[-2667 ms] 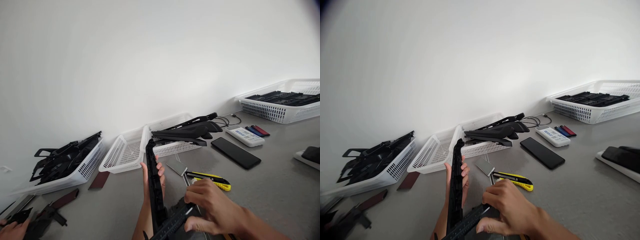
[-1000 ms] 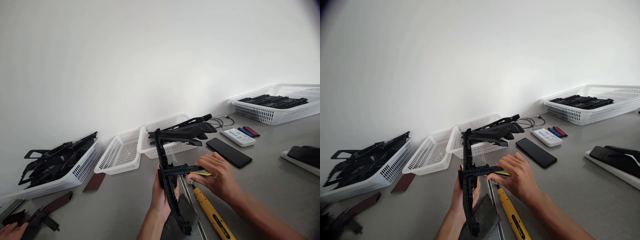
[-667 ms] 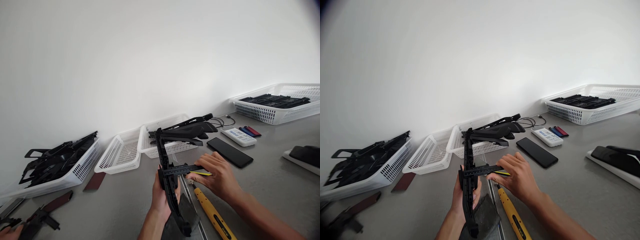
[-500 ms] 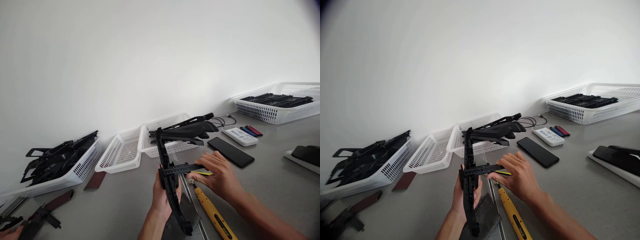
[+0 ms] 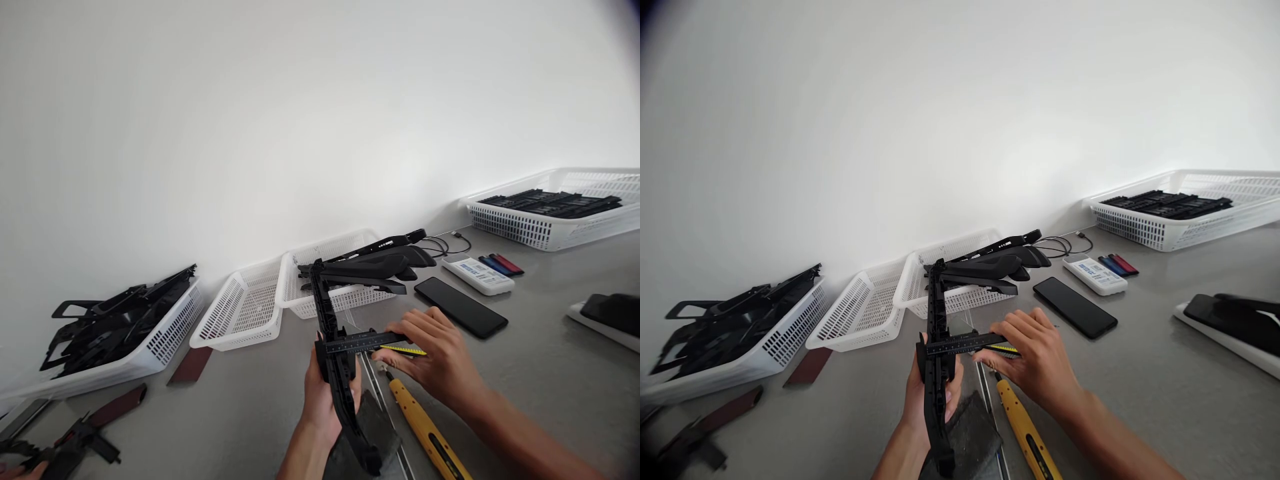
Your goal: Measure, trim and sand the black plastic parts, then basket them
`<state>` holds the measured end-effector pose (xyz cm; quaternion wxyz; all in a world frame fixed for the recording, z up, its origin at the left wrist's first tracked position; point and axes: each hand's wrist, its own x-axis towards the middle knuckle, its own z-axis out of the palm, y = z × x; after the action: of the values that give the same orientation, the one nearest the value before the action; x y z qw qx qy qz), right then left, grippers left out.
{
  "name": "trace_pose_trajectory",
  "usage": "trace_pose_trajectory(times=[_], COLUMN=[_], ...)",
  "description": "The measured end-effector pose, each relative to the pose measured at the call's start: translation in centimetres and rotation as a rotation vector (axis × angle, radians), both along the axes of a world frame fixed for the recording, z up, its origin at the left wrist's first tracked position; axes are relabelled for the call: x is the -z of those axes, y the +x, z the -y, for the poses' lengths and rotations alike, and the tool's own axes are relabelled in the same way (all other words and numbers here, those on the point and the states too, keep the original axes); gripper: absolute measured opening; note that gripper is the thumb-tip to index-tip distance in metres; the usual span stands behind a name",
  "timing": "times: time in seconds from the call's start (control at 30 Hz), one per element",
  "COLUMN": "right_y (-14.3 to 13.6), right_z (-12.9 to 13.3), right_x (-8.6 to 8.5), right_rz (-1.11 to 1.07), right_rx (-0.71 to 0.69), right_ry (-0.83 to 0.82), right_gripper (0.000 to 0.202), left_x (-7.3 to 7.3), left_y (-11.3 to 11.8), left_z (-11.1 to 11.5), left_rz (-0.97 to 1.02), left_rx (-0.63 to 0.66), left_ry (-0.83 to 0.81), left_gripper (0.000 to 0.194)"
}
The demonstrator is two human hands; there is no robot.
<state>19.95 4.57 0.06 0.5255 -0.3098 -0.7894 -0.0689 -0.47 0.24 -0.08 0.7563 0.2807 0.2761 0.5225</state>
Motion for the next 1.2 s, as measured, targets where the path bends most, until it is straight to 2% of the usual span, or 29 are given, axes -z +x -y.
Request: trace_pose_trajectory(times=[0.23, 0.47, 0.77, 0.97, 1.2], right_y=[0.05, 0.29, 0.34, 0.39, 0.27], right_z=[0.07, -0.12, -0.06, -0.13, -0.08], right_x=[-0.35, -0.12, -0.25, 0.04, -0.05], right_rz=[0.003, 0.024, 0.024, 0.023, 0.003], right_rx=[-0.001, 0.009, 0.016, 0.032, 0.039], right_ry=[0.013, 0.020, 0.013, 0.004, -0.003], right_gripper=[0.024, 0.032, 0.034, 0.029, 0.027], left_x=[0.07, -0.44, -0.28, -0.61, -0.52], left_y=[0.03, 0.54, 0.21, 0.45, 0.47], left_z=[-0.28, 0.04, 0.10, 0.25, 0.15], left_rz=[-0.014, -0.022, -0.028, -0.011, -0.074], left_rx=[0.034, -0.035, -0.033, -0.057, -0.059], left_ry=[0.003, -0.016, -0.051, -0.044, -0.009], left_gripper=[0.071, 0.069, 0.068, 0.063, 0.067])
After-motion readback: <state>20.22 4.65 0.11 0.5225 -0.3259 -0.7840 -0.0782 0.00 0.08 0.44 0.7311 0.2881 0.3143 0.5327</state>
